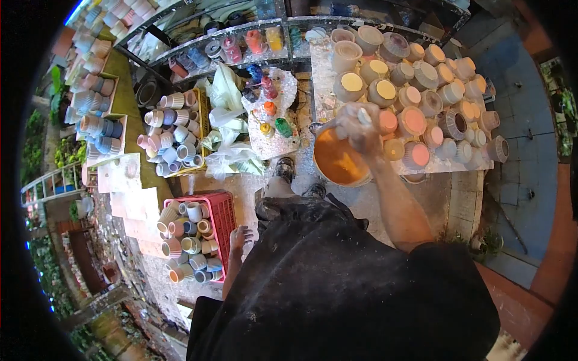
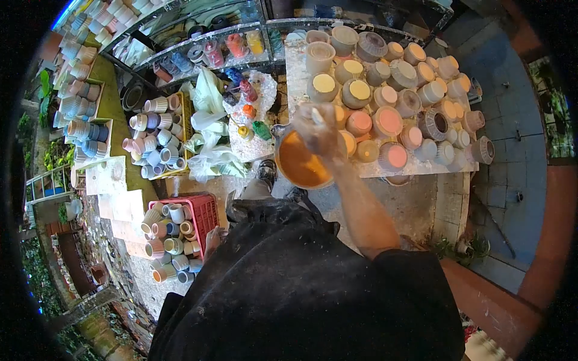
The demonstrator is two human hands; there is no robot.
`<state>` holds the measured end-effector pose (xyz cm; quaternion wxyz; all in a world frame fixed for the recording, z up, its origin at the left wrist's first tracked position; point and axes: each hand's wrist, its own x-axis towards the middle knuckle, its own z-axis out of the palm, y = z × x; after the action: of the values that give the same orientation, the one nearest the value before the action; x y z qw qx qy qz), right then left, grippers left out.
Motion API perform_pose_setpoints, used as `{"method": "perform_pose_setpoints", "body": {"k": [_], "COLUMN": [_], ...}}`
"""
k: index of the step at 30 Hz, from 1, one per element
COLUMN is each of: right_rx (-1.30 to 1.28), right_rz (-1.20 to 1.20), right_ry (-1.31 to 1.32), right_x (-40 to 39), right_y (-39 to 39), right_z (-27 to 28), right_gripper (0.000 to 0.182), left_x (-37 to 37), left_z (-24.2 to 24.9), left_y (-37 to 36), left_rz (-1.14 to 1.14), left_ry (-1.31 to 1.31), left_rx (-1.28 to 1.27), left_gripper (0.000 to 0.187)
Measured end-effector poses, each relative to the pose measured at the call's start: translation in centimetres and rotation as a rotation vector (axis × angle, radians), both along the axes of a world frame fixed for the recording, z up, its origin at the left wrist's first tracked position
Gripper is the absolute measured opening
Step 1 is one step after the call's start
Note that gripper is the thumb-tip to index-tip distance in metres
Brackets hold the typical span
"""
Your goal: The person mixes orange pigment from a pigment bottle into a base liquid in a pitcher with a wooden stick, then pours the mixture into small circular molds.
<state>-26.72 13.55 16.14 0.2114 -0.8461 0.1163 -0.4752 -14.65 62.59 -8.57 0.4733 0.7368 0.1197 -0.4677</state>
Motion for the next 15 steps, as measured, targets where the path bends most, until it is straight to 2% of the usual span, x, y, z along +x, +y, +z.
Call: {"method": "perform_pose_setpoints", "body": {"k": [1, 3, 4, 5, 6, 8, 10, 12, 13, 15], "right_rx": [0.366, 0.807, 0.879, 0.848, 0.811, 0.527, 0.006, -0.023, 0.209, 0.446], "right_rz": [0.055, 0.290, 0.469, 0.556, 0.643, 0.611, 0.448, 0.343, 0.328, 0.331], "right_ry": [-0.072, -0.035, 0.077, 0.168, 0.258, 0.376, 0.128, 0.065, 0.117, 0.194], "right_x": [0.7, -0.2, -1.4, -2.5, -3.7, -5.6, -5.7, -5.4, -5.3, -5.1], "right_y": [1.8, 3.6, 4.0, 4.4, 4.7, 4.7, 3.1, 1.4, 0.7, -1.2], "right_z": [-0.9, -1.1, -0.5, 0.2, 0.9, 2.2, 2.2, 3.3, 5.2, 6.1], "right_gripper": [0.014, 0.017, 0.018, 0.018, 0.019, 0.020, 0.023, 0.026, 0.026, 0.024], "left_x": [0.0, -0.2, -0.4, -0.6, -0.8, -1.1, -1.6, -1.2, -0.5, -0.1], "left_z": [0.2, 0.3, 0.1, 0.0, -0.2, -3.5, -8.0, -10.8, -11.2, -11.0], "left_y": [-0.3, -0.9, -1.1, -1.1, -0.4, 1.4, 3.6, 4.2, 4.3, 3.6], "left_rz": [0.005, -0.017, -0.044, -0.069, -0.200, -0.383, -0.476, -0.332, -0.729, -0.498], "left_ry": [0.006, -0.008, -0.029, -0.050, -0.130, -0.269, -0.389, -0.284, -0.626, -0.411], "left_rx": [0.007, -0.003, -0.019, -0.034, -0.055, -0.098, -0.131, -0.053, -0.039, -0.004], "left_gripper": [0.038, 0.038, 0.038, 0.038, 0.038, 0.036, 0.034, 0.033, 0.031, 0.032]}}
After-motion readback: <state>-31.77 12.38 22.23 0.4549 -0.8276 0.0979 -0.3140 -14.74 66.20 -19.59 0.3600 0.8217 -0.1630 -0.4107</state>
